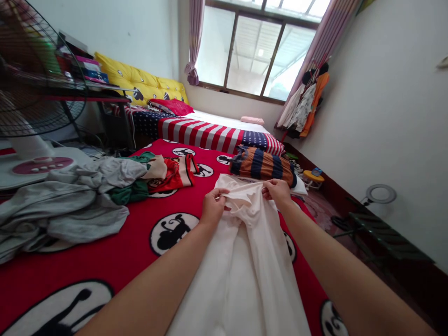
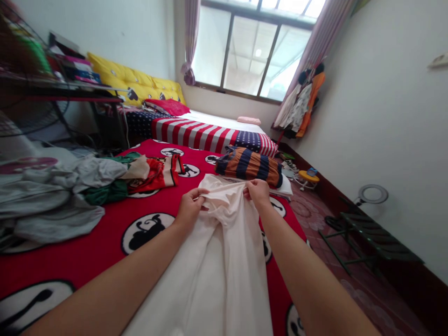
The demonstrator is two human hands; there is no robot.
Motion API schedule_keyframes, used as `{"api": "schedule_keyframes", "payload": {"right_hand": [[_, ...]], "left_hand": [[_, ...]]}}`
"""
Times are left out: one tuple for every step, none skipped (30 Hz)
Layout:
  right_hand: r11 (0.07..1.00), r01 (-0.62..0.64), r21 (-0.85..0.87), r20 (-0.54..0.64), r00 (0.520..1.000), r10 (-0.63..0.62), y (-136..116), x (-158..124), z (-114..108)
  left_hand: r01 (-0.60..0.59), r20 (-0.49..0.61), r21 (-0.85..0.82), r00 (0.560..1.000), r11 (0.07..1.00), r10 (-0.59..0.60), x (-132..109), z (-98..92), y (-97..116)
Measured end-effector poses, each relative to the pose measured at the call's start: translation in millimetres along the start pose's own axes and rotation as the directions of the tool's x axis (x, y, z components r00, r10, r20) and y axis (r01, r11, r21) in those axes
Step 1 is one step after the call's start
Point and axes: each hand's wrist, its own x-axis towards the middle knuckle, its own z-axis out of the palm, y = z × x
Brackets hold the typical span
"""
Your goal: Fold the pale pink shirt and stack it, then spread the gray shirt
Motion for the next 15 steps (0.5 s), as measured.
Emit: {"api": "schedule_keyframes", "payload": {"right_hand": [[1.0, 0.0, 0.01, 0.005, 1.0, 0.0, 1.5, -4.4, 5.9], [1.0, 0.008, 0.012, 0.01, 1.0, -0.008, 3.3, -9.0, 11.2], [1.0, 0.024, 0.008, 0.012, 1.0, -0.024, 5.4, -13.6, 15.3], [0.999, 0.046, -0.006, 0.006, 0.999, -0.046, 7.5, -17.6, 18.0], [0.997, 0.074, -0.029, -0.007, 0.997, -0.074, 9.6, -20.8, 18.8], [0.993, 0.103, -0.061, -0.028, 0.994, -0.105, 11.5, -22.8, 18.0], [0.986, 0.131, -0.1, -0.053, 0.989, -0.136, 13.5, -23.6, 15.7], [0.978, 0.151, -0.143, -0.079, 0.983, -0.163, 15.4, -23.0, 12.2], [0.969, 0.161, -0.187, -0.104, 0.978, -0.182, 17.5, -21.2, 8.1], [0.961, 0.159, -0.228, -0.128, 0.973, -0.191, 19.9, -18.4, 3.8], [0.953, 0.147, -0.265, -0.149, 0.97, -0.191, 22.5, -14.7, -0.4], [0.946, 0.13, -0.297, -0.165, 0.969, -0.185, 25.2, -10.6, -4.1], [0.939, 0.113, -0.325, -0.172, 0.969, -0.176, 28.1, -6.4, -7.1], [0.932, 0.101, -0.348, -0.167, 0.972, -0.167, 31.0, -2.4, -9.2], [0.925, 0.096, -0.367, -0.149, 0.976, -0.16, 33.7, 1.1, -10.4]], "left_hand": [[0.032, -0.019, -0.038, 0.999, 0.999, -0.033, 3.8, -0.8, -3.5], [0.05, -0.027, -0.057, 0.998, 0.997, -0.052, 7.0, -1.7, -6.7], [0.048, -0.03, -0.053, 0.998, 0.997, -0.05, 9.4, -2.5, -9.3], [0.026, -0.036, -0.028, 0.999, 0.999, -0.027, 10.9, -3.2, -11.0], [-0.012, -0.049, 0.015, 0.999, 1.0, 0.013, 11.4, -3.8, -11.4], [-0.059, -0.06, 0.074, 0.996, 0.996, 0.064, 10.8, -4.2, -10.5], [-0.112, -0.065, 0.143, 0.99, 0.983, 0.122, 9.2, -4.4, -8.1], [-0.169, -0.064, 0.221, 0.98, 0.961, 0.187, 6.6, -4.3, -4.6], [-0.23, -0.052, 0.306, 0.965, 0.924, 0.257, 3.4, -4.0, -0.3], [-0.293, -0.022, 0.393, 0.945, 0.872, 0.327, -0.2, -3.4, 4.3], [-0.357, 0.024, 0.473, 0.919, 0.806, 0.393, -3.9, -2.7, 8.7], [-0.417, 0.084, 0.536, 0.891, 0.734, 0.446, -7.5, -2.0, 12.3], [-0.468, 0.151, 0.577, 0.866, 0.669, 0.476, -10.6, -1.1, 15.0], [-0.507, 0.221, 0.595, 0.849, 0.624, 0.479, -13.2, -0.3, 16.5], [-0.531, 0.286, 0.598, 0.841, 0.6, 0.459, -15.3, 0.4, 16.9]]}}
